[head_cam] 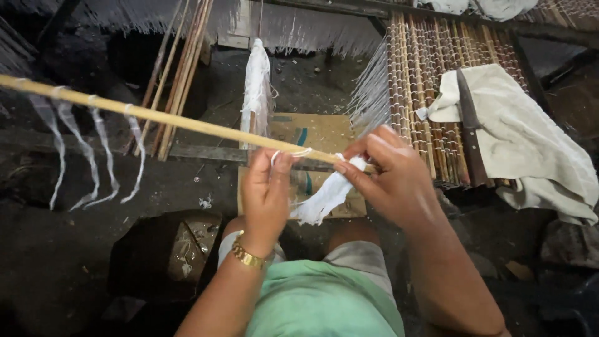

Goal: Tying individual cotton wicks onto a wooden rod at regular intervals to prepare them for candle dipping.

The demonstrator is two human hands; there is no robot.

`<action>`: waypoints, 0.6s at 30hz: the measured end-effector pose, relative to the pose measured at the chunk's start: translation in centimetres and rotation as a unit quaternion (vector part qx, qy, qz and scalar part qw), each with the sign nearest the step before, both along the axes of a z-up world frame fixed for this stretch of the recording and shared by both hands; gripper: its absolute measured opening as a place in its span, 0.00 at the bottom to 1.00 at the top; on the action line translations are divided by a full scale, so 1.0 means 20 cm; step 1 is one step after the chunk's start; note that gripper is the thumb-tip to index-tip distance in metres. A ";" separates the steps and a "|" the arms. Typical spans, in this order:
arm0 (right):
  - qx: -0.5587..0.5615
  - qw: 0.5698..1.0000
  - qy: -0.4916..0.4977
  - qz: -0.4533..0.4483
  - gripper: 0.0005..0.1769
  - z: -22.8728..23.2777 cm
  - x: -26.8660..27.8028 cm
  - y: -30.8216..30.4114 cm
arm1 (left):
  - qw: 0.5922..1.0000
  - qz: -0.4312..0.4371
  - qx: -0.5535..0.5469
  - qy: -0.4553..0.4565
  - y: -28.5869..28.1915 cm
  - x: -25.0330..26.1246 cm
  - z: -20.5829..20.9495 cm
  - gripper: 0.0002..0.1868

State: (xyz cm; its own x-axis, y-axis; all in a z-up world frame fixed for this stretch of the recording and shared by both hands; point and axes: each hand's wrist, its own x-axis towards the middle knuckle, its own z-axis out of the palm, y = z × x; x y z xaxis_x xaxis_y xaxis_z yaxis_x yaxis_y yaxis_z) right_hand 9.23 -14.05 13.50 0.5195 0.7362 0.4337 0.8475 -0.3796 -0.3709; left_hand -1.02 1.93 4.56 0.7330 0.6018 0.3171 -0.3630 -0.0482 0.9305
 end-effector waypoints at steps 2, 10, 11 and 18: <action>-0.009 0.998 0.054 0.024 0.14 0.00 -0.01 0.01 | 0.993 -0.064 -0.083 0.054 -0.03 0.01 -0.02 0.13; -0.005 0.996 0.084 0.002 0.17 0.04 -0.01 0.01 | 0.979 -0.042 0.197 0.003 -0.03 0.02 0.05 0.14; -0.027 0.996 0.084 -0.026 0.14 0.03 -0.01 0.00 | 0.977 -0.062 0.205 -0.012 -0.02 0.01 0.06 0.14; -0.003 0.999 -0.035 -0.040 0.08 0.00 0.01 0.00 | 0.995 -0.043 0.088 -0.012 0.06 0.01 0.05 0.13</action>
